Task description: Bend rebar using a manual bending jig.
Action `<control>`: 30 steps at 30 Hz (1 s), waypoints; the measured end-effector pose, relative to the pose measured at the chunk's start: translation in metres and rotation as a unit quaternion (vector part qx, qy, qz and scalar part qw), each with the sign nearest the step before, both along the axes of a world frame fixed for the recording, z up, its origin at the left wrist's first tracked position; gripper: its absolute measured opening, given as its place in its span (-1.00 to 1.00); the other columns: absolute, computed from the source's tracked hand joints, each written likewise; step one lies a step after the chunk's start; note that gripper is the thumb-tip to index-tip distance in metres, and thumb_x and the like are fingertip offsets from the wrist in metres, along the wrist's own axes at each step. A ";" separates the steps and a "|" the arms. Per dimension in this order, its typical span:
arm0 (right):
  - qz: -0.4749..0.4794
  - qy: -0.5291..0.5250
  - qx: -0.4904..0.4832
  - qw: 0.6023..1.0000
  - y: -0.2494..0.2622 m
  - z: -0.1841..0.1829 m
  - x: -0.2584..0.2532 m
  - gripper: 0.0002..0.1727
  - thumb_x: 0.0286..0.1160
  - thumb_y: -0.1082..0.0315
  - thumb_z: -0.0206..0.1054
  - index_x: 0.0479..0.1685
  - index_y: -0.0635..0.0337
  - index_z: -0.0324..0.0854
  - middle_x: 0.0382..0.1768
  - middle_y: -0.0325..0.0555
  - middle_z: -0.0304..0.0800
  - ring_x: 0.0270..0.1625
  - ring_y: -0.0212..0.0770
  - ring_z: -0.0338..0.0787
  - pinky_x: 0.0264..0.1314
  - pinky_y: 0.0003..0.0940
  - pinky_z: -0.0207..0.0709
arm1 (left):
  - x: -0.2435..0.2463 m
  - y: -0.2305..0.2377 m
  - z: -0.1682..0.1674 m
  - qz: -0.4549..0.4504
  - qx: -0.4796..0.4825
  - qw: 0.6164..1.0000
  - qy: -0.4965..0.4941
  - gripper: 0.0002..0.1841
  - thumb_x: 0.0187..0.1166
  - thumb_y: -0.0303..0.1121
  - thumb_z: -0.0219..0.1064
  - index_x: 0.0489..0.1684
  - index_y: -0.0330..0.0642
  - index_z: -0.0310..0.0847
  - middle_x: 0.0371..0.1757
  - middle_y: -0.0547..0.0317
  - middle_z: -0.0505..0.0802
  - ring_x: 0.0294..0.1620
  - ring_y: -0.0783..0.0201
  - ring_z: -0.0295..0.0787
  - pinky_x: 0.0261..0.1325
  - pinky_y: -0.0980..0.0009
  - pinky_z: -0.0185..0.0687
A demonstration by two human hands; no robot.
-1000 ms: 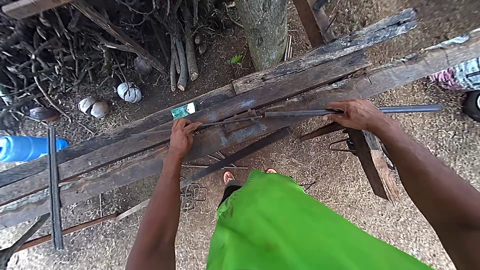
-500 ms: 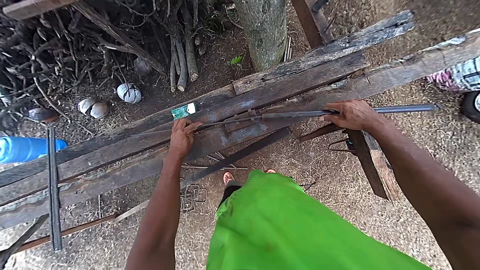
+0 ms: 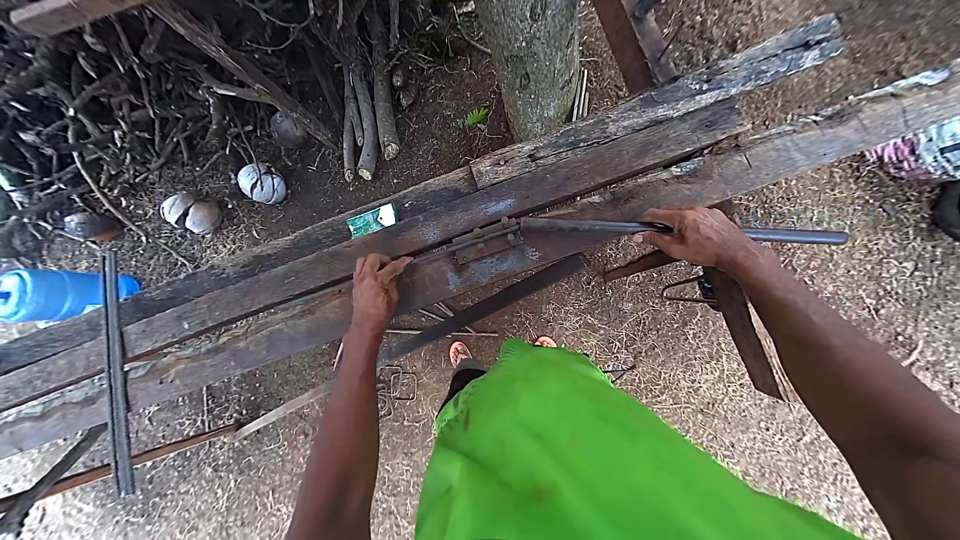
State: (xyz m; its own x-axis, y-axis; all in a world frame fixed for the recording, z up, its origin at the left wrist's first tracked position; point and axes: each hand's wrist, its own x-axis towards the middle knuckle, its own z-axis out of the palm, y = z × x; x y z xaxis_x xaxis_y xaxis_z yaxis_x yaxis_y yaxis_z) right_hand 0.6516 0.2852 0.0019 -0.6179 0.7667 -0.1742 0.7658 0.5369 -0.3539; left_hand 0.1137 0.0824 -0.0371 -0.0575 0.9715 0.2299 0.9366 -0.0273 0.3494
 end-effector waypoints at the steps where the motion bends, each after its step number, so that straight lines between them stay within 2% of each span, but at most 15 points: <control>1: -0.004 0.002 -0.002 1.000 -0.001 -0.001 0.000 -0.58 0.68 -0.14 0.28 0.16 -0.05 0.76 -0.13 0.06 0.88 -0.07 0.21 0.87 -0.11 0.38 0.62 | 0.003 -0.004 -0.002 0.007 0.001 1.000 -0.005 -0.60 0.66 -0.59 0.12 0.21 -0.02 0.85 0.05 -0.17 0.76 0.23 -0.21 0.63 0.37 -0.12 0.49; 11: -0.006 -0.005 -0.004 1.000 -0.003 0.001 -0.002 -0.57 0.70 -0.14 0.25 0.18 -0.04 0.74 -0.15 0.08 0.88 -0.07 0.22 0.87 -0.11 0.38 0.61 | 0.026 -0.022 -0.016 0.067 0.040 0.997 -0.025 -0.59 0.67 -0.58 0.13 0.24 0.03 0.84 0.07 -0.18 0.74 0.25 -0.20 0.60 0.42 -0.14 0.41; 21: -0.017 -0.005 0.008 1.000 -0.003 0.002 0.021 -0.57 0.68 -0.15 0.27 0.16 -0.04 0.76 -0.17 0.08 0.88 -0.12 0.23 0.87 -0.18 0.39 0.61 | 0.020 -0.022 -0.019 0.045 0.049 0.997 -0.042 -0.57 0.65 -0.60 0.12 0.25 0.02 0.84 0.05 -0.16 0.72 0.20 -0.17 0.58 0.39 -0.07 0.40; 24: -0.032 -0.010 0.013 0.999 -0.004 0.004 0.033 -0.55 0.68 -0.13 0.28 0.28 -0.06 0.76 -0.03 0.11 0.90 0.01 0.28 0.87 -0.05 0.45 0.60 | 0.019 -0.021 -0.018 0.038 0.059 0.997 -0.038 -0.60 0.68 -0.59 0.11 0.24 -0.02 0.84 0.05 -0.17 0.73 0.19 -0.17 0.60 0.38 -0.06 0.42; 30: -0.030 -0.008 0.023 0.999 -0.007 0.004 0.026 -0.54 0.68 -0.17 0.26 0.21 -0.06 0.77 -0.09 0.08 0.89 -0.04 0.24 0.88 -0.10 0.41 0.61 | 0.020 -0.021 -0.018 0.045 0.055 0.997 -0.042 -0.57 0.65 -0.60 0.09 0.23 -0.02 0.84 0.06 -0.19 0.72 0.21 -0.19 0.58 0.39 -0.08 0.41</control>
State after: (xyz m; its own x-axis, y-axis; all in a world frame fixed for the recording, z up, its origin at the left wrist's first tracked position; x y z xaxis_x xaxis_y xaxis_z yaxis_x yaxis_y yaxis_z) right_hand 0.6778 0.2779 0.0064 -0.5684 0.8096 -0.1469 0.8024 0.5059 -0.3167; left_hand 0.1338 0.0614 -0.0549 -0.1674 0.9305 0.3258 0.9041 0.0132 0.4270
